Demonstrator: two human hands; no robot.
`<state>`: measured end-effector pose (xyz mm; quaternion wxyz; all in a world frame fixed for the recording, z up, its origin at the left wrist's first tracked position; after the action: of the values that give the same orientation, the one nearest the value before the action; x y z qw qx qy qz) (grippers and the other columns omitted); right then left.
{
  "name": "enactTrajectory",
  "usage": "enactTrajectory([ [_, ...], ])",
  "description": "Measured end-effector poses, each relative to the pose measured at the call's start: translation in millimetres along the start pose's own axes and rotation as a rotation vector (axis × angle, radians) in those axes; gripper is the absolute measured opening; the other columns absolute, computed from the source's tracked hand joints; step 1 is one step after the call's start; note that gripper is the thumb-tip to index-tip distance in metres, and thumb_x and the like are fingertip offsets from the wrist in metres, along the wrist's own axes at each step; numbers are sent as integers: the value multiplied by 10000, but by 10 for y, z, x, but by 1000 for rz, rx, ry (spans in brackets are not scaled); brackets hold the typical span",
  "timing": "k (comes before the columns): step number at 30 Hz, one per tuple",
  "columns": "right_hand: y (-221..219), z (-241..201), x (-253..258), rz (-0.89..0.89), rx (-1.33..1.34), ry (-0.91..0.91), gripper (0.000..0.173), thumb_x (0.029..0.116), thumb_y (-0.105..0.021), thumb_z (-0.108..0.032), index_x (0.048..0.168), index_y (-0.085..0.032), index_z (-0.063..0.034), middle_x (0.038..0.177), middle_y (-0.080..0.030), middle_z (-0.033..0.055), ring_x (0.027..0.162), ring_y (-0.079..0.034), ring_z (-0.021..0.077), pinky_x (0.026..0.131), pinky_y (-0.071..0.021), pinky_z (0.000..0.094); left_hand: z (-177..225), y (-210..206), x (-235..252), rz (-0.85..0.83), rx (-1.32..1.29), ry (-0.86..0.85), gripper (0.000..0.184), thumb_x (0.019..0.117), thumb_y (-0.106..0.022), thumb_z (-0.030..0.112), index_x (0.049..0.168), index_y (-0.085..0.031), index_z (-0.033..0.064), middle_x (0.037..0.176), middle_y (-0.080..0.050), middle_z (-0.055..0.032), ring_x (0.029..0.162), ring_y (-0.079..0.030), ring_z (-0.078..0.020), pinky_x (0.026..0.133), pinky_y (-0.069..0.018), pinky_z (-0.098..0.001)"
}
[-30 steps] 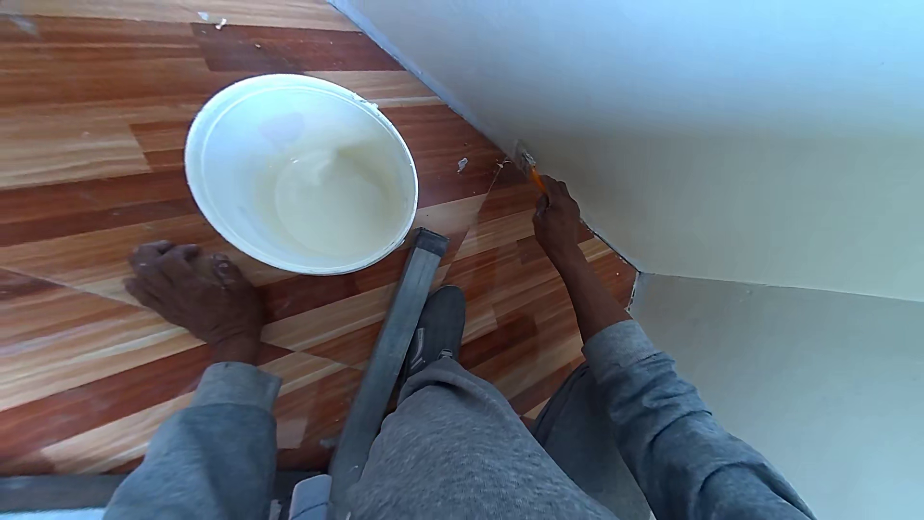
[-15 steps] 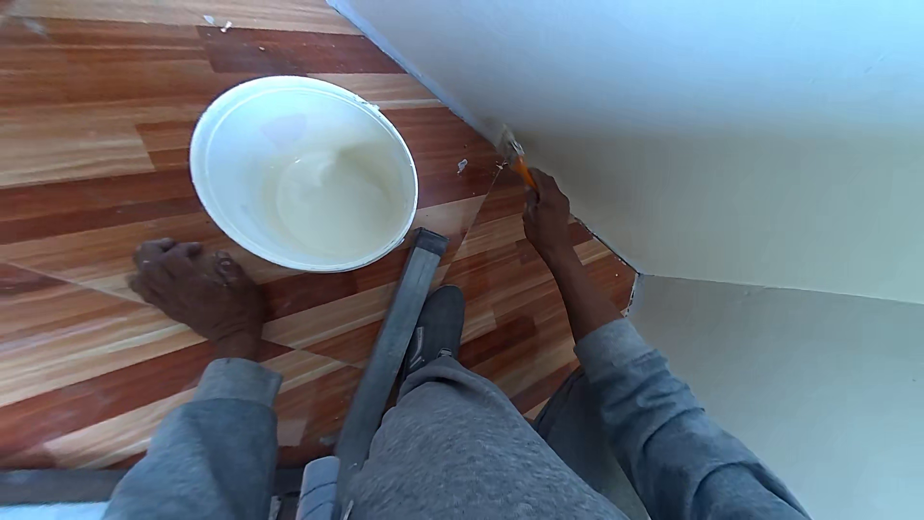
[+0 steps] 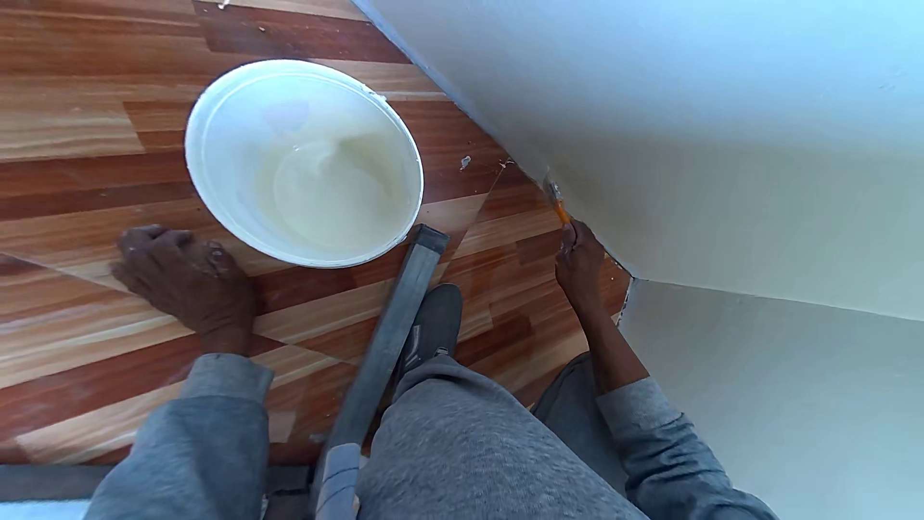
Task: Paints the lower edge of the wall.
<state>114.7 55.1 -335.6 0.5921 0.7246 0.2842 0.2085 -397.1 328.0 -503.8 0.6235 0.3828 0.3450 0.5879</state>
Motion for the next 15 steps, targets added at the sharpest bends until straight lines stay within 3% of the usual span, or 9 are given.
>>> enactTrajectory([
  [2, -20, -205, 98, -38, 38, 32, 339, 1098, -453, -280, 1268, -597, -25, 1043, -662, 193, 876, -670, 342, 746, -560, 541, -17, 4, -2, -2, 2, 2, 473, 1060, -362, 426, 1325, -543, 79, 1541, -421, -151, 1497, -310, -320, 1236, -146, -544],
  [5, -140, -475, 364, 1, 57, 86, 280, 1036, -554, -171, 1253, -589, 3, 1037, -688, 191, 881, -704, 329, 768, -583, 501, -22, -3, -2, -1, 2, -4, 468, 1058, -366, 423, 1328, -537, 81, 1537, -417, -153, 1495, -307, -325, 1236, -145, -542],
  [9, -428, -739, 617, 14, 97, 180, 267, 1014, -526, -77, 1267, -591, -17, 1025, -691, 174, 841, -710, 302, 733, -593, 465, -44, -7, 12, 12, 5, 9, 466, 1058, -361, 437, 1320, -543, 97, 1539, -417, -138, 1501, -296, -306, 1241, -127, -526],
  [15, -785, -790, 772, -70, 12, 135, 308, 996, -502, -55, 1292, -569, -1, 1140, -673, 219, 966, -712, 364, 781, -594, 514, 7, 28, 8, -12, -10, 16, 488, 1055, -366, 435, 1323, -549, 71, 1537, -422, -166, 1499, -301, -338, 1239, -136, -545],
])
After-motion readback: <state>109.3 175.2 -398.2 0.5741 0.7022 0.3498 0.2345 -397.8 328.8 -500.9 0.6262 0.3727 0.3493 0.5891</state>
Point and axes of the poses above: each hand's wrist, its own x-axis towards the middle knuckle, its own y-axis out of the back of the hand, z = x × y, the point moved 10 cm from there along x, towards the middle knuckle
